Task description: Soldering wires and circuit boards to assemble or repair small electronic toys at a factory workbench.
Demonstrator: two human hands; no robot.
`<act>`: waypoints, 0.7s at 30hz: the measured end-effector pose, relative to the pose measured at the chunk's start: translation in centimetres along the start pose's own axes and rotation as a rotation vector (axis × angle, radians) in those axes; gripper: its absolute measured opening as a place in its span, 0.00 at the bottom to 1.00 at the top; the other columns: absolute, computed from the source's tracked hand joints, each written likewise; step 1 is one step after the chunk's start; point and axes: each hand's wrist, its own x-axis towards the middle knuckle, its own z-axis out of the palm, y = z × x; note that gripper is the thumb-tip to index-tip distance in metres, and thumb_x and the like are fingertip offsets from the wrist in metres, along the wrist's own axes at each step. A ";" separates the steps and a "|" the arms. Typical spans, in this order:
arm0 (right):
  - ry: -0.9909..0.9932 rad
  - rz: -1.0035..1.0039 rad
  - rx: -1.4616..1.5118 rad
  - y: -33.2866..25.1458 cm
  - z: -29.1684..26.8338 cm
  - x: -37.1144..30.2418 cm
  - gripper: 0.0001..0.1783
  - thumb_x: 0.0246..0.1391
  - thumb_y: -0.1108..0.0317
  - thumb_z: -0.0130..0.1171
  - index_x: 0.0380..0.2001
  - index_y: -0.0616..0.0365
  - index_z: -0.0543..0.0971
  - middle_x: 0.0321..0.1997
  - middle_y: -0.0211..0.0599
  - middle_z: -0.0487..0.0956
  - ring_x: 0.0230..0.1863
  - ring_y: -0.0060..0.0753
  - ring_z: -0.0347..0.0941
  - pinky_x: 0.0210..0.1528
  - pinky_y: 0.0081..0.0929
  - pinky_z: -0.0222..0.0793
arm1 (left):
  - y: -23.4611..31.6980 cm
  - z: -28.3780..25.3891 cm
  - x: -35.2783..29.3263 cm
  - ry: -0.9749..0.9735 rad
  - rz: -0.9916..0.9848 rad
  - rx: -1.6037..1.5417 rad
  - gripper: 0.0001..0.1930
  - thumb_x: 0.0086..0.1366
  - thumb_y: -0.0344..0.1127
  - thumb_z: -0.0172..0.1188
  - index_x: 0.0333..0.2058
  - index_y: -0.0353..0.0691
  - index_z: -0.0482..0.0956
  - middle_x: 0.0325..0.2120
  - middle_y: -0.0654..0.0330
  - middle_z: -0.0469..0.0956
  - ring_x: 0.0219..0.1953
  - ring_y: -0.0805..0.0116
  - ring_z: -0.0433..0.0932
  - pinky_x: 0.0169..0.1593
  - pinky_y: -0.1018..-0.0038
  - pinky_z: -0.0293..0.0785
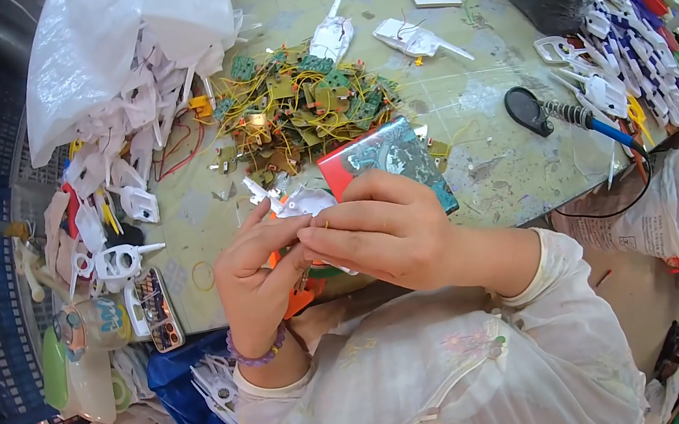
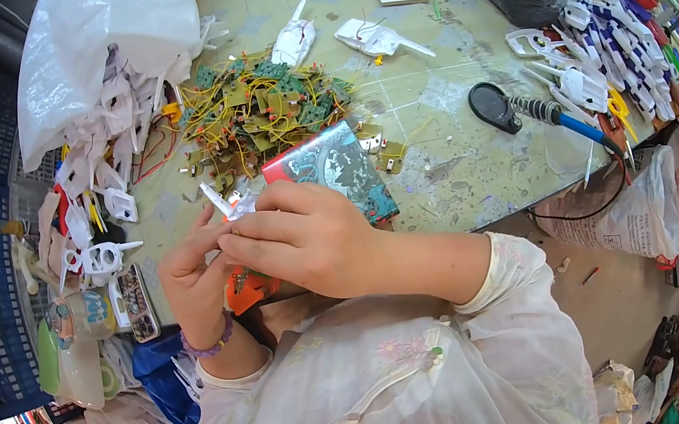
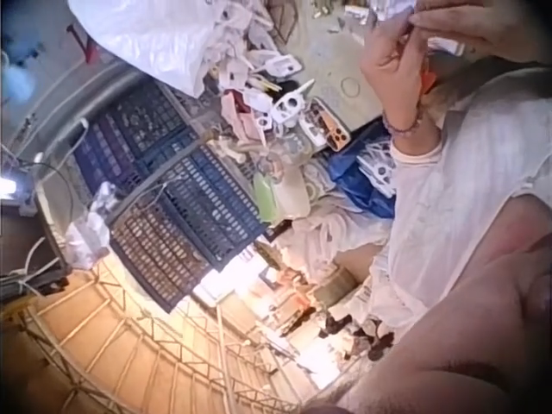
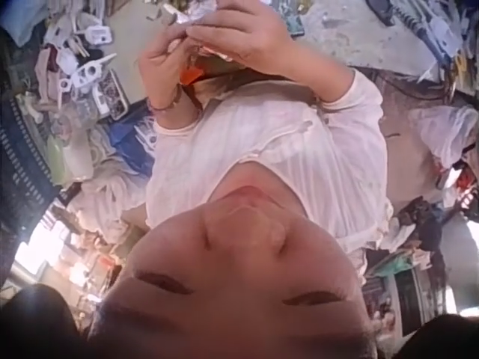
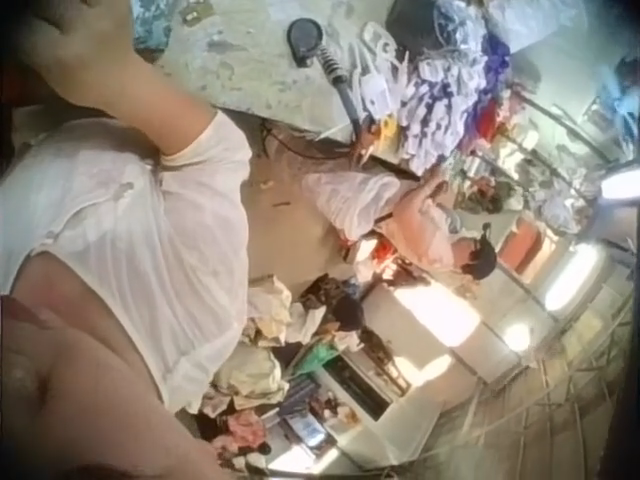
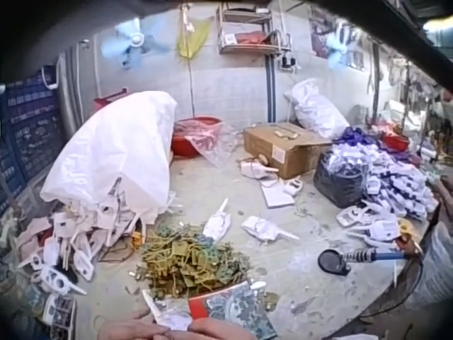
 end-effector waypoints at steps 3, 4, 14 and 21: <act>0.004 0.083 0.018 -0.1 -1.0 0.6 0.20 0.35 0.71 0.65 0.38 0.59 0.77 0.34 0.35 0.77 0.26 0.34 0.70 0.27 0.25 0.68 | 0.1 0.6 0.3 0.026 -0.014 -0.063 0.09 0.49 0.23 0.59 0.31 0.37 0.80 0.26 0.61 0.80 0.32 0.69 0.77 0.55 0.61 0.60; 0.026 0.139 -0.016 0.5 -1.5 0.6 0.20 0.35 0.72 0.65 0.38 0.59 0.77 0.34 0.36 0.77 0.27 0.35 0.71 0.28 0.27 0.68 | 0.1 0.9 0.4 0.063 -0.054 -0.113 0.08 0.49 0.23 0.59 0.31 0.36 0.80 0.25 0.61 0.79 0.31 0.69 0.77 0.54 0.63 0.62; -0.172 0.823 0.089 7.2 -3.3 -3.0 0.24 0.51 0.61 0.55 0.51 0.58 0.68 0.51 0.41 0.69 0.52 0.34 0.65 0.51 0.27 0.62 | -0.5 0.9 0.0 0.283 0.022 0.041 0.08 0.48 0.20 0.61 0.30 0.35 0.80 0.29 0.59 0.75 0.30 0.71 0.74 0.38 0.79 0.68; 0.171 1.115 0.534 3.6 -0.9 -5.3 0.24 0.55 0.65 0.51 0.53 0.64 0.63 0.54 0.43 0.67 0.56 0.31 0.60 0.57 0.28 0.55 | 0.2 1.9 -0.6 0.281 0.008 0.168 0.09 0.48 0.20 0.61 0.31 0.36 0.79 0.26 0.59 0.73 0.29 0.70 0.72 0.32 0.79 0.67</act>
